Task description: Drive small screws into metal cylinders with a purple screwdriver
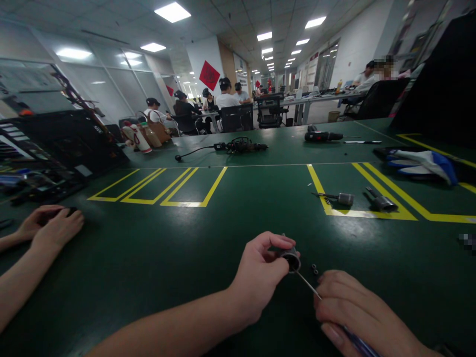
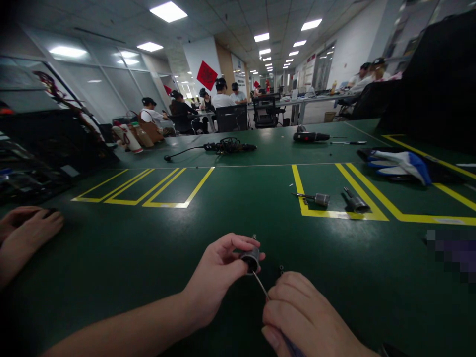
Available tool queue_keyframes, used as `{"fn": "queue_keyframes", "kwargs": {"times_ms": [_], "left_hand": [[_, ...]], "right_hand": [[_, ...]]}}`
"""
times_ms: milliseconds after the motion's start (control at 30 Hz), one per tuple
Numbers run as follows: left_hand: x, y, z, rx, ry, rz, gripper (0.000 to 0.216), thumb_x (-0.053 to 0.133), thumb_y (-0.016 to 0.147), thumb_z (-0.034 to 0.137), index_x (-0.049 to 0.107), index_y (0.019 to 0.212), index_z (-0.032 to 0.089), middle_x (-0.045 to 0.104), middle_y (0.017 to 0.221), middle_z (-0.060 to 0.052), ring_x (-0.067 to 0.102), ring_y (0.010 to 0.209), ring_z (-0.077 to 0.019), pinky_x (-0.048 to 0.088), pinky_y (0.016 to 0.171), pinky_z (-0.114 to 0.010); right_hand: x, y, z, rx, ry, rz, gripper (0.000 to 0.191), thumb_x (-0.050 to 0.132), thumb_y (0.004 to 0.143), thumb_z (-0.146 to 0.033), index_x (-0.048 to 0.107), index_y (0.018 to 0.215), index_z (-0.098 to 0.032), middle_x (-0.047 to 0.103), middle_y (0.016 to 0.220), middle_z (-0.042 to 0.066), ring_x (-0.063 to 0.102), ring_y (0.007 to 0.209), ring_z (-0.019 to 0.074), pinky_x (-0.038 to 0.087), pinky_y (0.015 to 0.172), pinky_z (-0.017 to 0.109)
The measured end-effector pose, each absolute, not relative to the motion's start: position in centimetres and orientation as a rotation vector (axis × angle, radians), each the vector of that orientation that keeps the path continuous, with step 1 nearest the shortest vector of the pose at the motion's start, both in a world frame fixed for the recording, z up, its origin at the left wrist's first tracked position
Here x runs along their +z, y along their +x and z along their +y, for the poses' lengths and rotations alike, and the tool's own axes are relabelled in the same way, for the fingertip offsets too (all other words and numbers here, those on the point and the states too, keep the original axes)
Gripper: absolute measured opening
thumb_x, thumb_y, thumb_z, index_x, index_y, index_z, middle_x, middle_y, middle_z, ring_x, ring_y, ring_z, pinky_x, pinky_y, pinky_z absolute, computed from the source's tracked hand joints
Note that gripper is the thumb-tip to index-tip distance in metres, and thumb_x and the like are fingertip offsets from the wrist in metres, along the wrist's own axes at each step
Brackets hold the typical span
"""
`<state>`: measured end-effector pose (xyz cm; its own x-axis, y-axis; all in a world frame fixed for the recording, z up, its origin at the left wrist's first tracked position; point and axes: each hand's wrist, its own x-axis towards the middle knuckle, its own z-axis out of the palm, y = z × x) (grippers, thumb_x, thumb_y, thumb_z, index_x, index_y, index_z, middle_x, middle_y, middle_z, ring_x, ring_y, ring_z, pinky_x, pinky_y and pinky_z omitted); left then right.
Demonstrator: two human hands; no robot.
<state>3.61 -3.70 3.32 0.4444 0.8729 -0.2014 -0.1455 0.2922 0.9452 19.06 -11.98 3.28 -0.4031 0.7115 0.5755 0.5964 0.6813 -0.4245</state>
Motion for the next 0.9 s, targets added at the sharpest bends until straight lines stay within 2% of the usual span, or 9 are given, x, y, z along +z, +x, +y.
{"fn": "queue_keyframes", "kwargs": {"times_ms": [233,333,433,533,600,700,800,900], "left_hand": [[3.6,4.1,-3.9,0.822,1.047,0.890,0.016,0.057,0.060,-0.001,0.059,0.067,0.013,0.063,0.091,-0.004,0.064,0.085,-0.0196,0.051,0.074,-0.033],[3.6,4.1,-3.9,0.804,1.033,0.889,0.014,0.057,0.064,0.000,0.059,0.068,0.013,0.063,0.092,-0.005,0.065,0.084,-0.0199,0.052,0.073,-0.033],[3.9,3.8,-3.8,0.780,1.020,0.899,0.014,0.055,0.066,-0.001,0.059,0.070,0.012,0.062,0.095,-0.006,0.065,0.086,-0.0207,0.054,0.072,-0.033],[4.1,3.3,-3.5,0.759,1.024,0.883,0.016,0.054,0.067,-0.002,0.061,0.073,0.012,0.062,0.099,-0.007,0.065,0.089,-0.0220,0.054,0.072,-0.033],[4.1,3.0,-3.3,0.743,1.008,0.846,0.017,0.053,0.067,-0.002,0.061,0.075,0.012,0.062,0.098,-0.007,0.066,0.087,-0.0224,0.054,0.069,-0.031],[4.0,2.8,-3.0,0.740,0.947,0.805,0.022,0.045,0.063,-0.003,0.060,0.072,0.011,0.063,0.091,-0.007,0.067,0.080,-0.0217,0.052,0.061,-0.028],[3.9,2.7,-2.8,0.769,0.902,0.799,0.023,0.041,0.059,-0.003,0.058,0.068,0.011,0.063,0.086,-0.007,0.067,0.074,-0.0209,0.050,0.057,-0.027],[3.9,2.7,-2.6,0.775,0.888,0.796,0.021,0.042,0.059,-0.002,0.057,0.067,0.011,0.063,0.086,-0.006,0.067,0.073,-0.0211,0.049,0.056,-0.027]], "right_hand": [[3.3,19.0,-12.2,0.073,-1.025,-2.175,0.015,0.048,0.083,-0.007,0.055,0.083,-0.020,0.066,0.072,0.002,0.064,0.068,0.0146,0.054,0.073,0.024],[3.2,19.4,-12.3,0.087,-0.960,-2.128,0.013,0.049,0.084,-0.008,0.054,0.082,-0.021,0.064,0.068,0.000,0.063,0.063,0.0131,0.052,0.077,0.026],[2.5,20.7,-12.8,0.245,-0.941,-1.940,0.013,0.045,0.088,-0.018,0.055,0.081,-0.023,0.061,0.064,-0.002,0.060,0.059,0.0131,0.047,0.088,0.035],[1.7,22.1,-12.9,0.497,-1.157,-1.599,0.025,0.047,0.089,-0.031,0.057,0.068,-0.023,0.059,0.062,-0.001,0.060,0.065,0.0161,0.045,0.089,0.035],[1.3,22.5,-12.3,0.688,-1.312,-1.288,0.036,0.052,0.085,-0.043,0.056,0.056,-0.022,0.054,0.053,-0.001,0.057,0.060,0.0166,0.049,0.080,0.032],[1.1,22.5,-11.1,0.954,-1.375,-0.863,0.044,0.064,0.070,-0.056,0.053,0.047,-0.021,0.046,0.046,-0.002,0.050,0.052,0.0145,0.050,0.070,0.030],[1.0,22.4,-10.4,1.094,-1.342,-0.622,0.041,0.074,0.057,-0.055,0.055,0.047,-0.021,0.048,0.051,-0.002,0.052,0.061,0.0153,0.048,0.075,0.029],[1.0,22.4,-10.5,1.146,-1.328,-0.543,0.041,0.077,0.053,-0.054,0.055,0.046,-0.021,0.048,0.051,-0.003,0.051,0.062,0.0148,0.046,0.077,0.028]]}}
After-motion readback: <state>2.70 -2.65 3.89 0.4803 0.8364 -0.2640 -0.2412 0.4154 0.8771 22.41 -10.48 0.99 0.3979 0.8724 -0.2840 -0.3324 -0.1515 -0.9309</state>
